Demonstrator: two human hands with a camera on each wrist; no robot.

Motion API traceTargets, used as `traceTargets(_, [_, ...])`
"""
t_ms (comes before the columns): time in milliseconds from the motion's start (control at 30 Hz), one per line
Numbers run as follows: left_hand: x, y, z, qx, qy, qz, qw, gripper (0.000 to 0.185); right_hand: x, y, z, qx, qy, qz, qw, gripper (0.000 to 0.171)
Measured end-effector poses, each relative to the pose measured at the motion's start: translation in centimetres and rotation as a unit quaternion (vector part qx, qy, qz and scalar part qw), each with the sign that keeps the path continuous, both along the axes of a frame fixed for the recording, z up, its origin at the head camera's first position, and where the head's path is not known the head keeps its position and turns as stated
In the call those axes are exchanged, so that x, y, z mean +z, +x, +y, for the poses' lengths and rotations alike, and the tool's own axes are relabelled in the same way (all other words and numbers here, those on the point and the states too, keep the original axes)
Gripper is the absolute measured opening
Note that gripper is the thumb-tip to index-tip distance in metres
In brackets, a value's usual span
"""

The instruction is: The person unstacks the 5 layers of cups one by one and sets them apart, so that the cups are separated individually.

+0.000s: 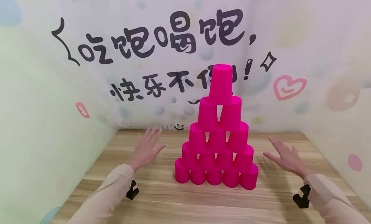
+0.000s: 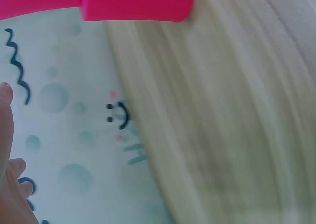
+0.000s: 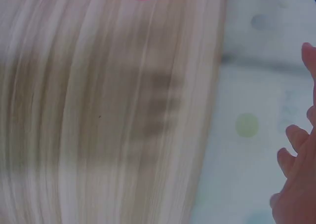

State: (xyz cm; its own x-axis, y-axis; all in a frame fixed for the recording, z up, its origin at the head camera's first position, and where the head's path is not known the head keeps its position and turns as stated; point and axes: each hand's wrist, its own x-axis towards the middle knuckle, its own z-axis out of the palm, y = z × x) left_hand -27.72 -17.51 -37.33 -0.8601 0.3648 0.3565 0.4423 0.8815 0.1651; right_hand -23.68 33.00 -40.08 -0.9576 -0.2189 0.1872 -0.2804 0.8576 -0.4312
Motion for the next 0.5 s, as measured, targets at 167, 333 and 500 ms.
traceTargets(167, [2.9,0.5,0.0,-0.016,-0.015,0.035,0.9991,0.059,0.5,0.7,-0.4,0.048,-0.081,-0.061,0.994,0.083])
traceTargets(333, [6.6,1.5,0.5,-0.026,-0.009,0.046,0.9986,0.060,0.2,1.5,-1.4,0.102,-0.142,-0.128,0.976,0.085])
traceTargets(500, [10.4,2.2,1.3,-0.054,0.025,0.070,0.9958,0.059,-1.0,1.9,-2.6,0.117,-0.174,-0.192,0.959,0.086])
